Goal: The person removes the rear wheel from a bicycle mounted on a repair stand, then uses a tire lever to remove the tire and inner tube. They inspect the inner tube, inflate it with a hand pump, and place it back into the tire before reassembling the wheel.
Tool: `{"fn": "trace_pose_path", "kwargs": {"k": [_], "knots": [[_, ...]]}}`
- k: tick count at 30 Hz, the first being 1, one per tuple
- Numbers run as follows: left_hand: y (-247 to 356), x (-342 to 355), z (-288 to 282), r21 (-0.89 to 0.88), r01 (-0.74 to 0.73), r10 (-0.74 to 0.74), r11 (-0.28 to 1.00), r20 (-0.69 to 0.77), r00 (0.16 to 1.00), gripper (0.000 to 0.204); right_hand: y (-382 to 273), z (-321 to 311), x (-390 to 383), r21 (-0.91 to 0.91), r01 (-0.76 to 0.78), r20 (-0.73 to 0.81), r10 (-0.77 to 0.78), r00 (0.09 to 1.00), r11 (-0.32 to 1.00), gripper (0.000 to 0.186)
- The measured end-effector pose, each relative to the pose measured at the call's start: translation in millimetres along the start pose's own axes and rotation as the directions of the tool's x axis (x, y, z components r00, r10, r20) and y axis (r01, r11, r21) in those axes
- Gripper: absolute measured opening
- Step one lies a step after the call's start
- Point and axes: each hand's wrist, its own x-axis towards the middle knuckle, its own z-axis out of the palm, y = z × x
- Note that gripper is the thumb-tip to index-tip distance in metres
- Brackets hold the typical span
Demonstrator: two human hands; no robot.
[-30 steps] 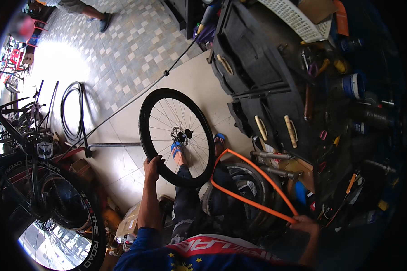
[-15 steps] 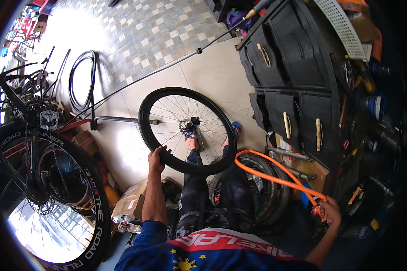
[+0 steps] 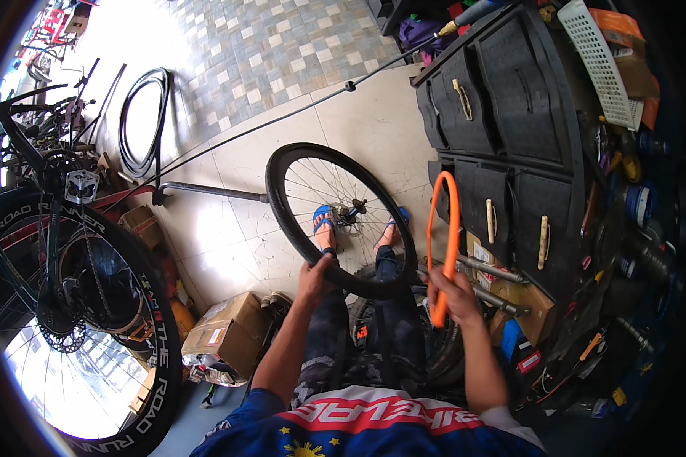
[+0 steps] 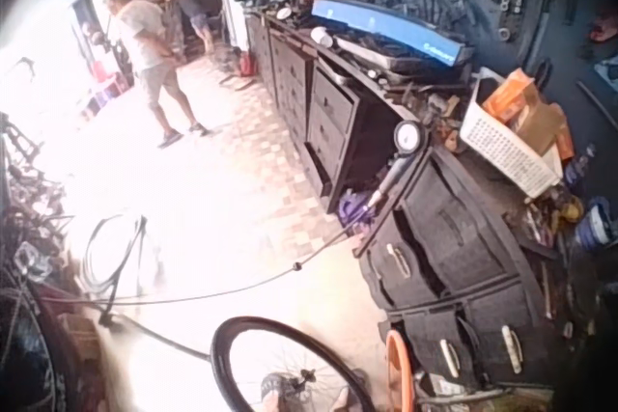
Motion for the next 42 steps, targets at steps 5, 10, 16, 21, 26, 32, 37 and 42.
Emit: {"fn": "trace_pose_path", "kwargs": {"k": [5,10,16,21,26,32,37,42], "knots": [[-9.9,-28.7,33.6,0.118,0.055,-0.060,0.991,0.041,0.997,0.052,12.0,60.5,75.7,-0.307,0.228,-0.090,-0.267,0.960,0.924,0.021],[49.9,13.1,-2.0,0.229,-0.060,0.086,0.972,-0.105,0.991,0.065,20.0,47.7,68.2,-0.474,0.364,-0.035,-0.429,0.902,0.802,0.020],[82.0,36.7,-39.7,0.296,-0.027,0.051,0.955,-0.074,0.996,0.045,25.8,12.5,40.2,-0.597,0.182,-0.114,-0.308,0.945,0.781,0.019],[61.5,13.1,-22.1,0.331,-0.145,0.123,0.932,0.087,0.989,0.039,24.2,-0.4,24.6,-0.676,0.086,-0.129,-0.233,0.964,0.731,0.023],[19.4,-47.7,11.3,0.165,-0.196,0.165,0.967,0.183,0.969,0.026,16.4,-1.7,13.5,-0.699,0.154,-0.083,-0.293,0.953,0.699,0.024],[-1.6,-57.0,33.8,0.009,0.029,-0.029,1.000,-0.043,0.999,0.029,-6.1,14.3,11.9,-0.755,0.140,-0.085,-0.307,0.948,0.641,0.026],[-6.3,-40.4,9.3,-0.071,0.299,-0.302,0.952,-0.023,0.953,0.044,-22.7,22.9,3.2,-0.919,-0.033,-0.107,-0.167,0.980,0.393,0.038],[-13.6,-34.5,-2.1,-0.146,0.186,-0.184,0.972,0.030,0.983,0.034,-37.5,19.5,2.4,-0.907,-0.058,-0.162,-0.218,0.962,0.418,0.052]]}}
